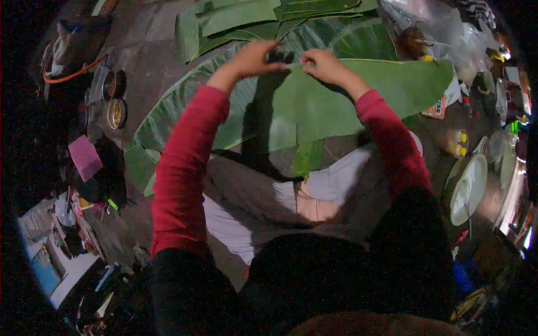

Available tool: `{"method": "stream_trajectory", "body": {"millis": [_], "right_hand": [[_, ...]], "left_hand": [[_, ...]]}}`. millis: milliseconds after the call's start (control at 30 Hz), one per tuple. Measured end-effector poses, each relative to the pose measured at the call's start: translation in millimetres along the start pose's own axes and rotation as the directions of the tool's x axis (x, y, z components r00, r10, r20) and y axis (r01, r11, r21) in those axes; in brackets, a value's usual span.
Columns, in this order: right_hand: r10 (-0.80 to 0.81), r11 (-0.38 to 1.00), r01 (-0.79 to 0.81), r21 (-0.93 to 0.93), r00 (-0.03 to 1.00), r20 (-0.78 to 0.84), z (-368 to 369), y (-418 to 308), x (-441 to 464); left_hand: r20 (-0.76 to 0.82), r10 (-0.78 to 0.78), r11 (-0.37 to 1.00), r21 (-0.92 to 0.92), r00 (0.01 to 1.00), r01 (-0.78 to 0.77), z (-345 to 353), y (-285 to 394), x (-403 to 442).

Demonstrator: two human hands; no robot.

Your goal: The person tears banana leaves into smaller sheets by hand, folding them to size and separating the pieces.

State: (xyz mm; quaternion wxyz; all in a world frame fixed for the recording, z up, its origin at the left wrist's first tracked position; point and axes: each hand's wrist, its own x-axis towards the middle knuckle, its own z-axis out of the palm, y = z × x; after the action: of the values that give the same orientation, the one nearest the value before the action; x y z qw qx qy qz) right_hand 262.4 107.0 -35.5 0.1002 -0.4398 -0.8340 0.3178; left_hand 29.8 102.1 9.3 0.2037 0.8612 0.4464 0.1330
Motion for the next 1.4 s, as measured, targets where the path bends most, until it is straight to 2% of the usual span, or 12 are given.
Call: {"method": "stream_trajectory", "body": {"millis": [33, 100, 200, 300, 333, 467, 533, 633, 733, 967, 1133, 1400], "right_hand": [[-0.056, 0.977, 0.076, 0.199, 0.993, -0.102, 3, -3, 2], [-0.084, 0.980, 0.109, 0.167, 0.985, -0.151, 4, -9, 8], [-0.070, 0.996, 0.080, 0.027, 0.962, -0.265, 6, -33, 11], [-0.070, 0.989, 0.005, -0.151, 0.901, -0.427, 27, -56, 11], [-0.112, 0.974, -0.010, -0.228, 0.849, -0.516, 40, -61, 11], [-0.142, 0.968, 0.024, -0.250, 0.874, -0.464, 90, -85, 3], [-0.103, 0.968, -0.016, -0.250, 0.884, -0.457, 104, -87, -3], [-0.049, 0.969, -0.068, -0.238, 0.891, -0.451, 108, -89, -3], [-0.032, 0.973, -0.076, -0.219, 0.892, -0.451, 111, -88, -1], [0.036, 0.962, -0.146, -0.231, 0.906, -0.421, 105, -97, 13], [0.005, 0.945, -0.145, -0.292, 0.902, -0.431, 118, -102, 15], [-0.038, 0.940, -0.101, -0.325, 0.918, -0.396, 117, -101, 14]], "left_hand": [[0.003, -0.002, 1.000, -0.001, 1.000, 0.002, 9, -6, -12], [0.159, -0.265, 0.876, -0.372, 0.951, 0.306, 24, -22, -40], [0.330, -0.451, 0.758, -0.350, 0.829, 0.551, 1, -34, -58], [-0.027, -0.362, 0.926, -0.122, 0.932, 0.356, -14, -48, -69], [0.003, -0.382, 0.923, -0.052, 0.924, 0.381, -23, -50, -67], [-0.146, -0.406, 0.902, -0.221, 0.902, 0.370, -19, -66, -76], [-0.122, -0.677, 0.624, -0.618, 0.726, 0.478, -14, -59, -84], [0.029, -0.806, 0.461, -0.597, 0.591, 0.656, -9, -34, -105], [0.210, -0.695, 0.468, -0.594, 0.688, 0.654, 12, -47, -126], [0.033, -0.759, 0.506, -0.599, 0.650, 0.620, 21, -60, -120], [-0.190, -0.697, 0.708, -0.339, 0.692, 0.620, 2, -32, -115], [-0.050, -0.582, 0.783, -0.303, 0.811, 0.543, -28, -76, -119]]}}
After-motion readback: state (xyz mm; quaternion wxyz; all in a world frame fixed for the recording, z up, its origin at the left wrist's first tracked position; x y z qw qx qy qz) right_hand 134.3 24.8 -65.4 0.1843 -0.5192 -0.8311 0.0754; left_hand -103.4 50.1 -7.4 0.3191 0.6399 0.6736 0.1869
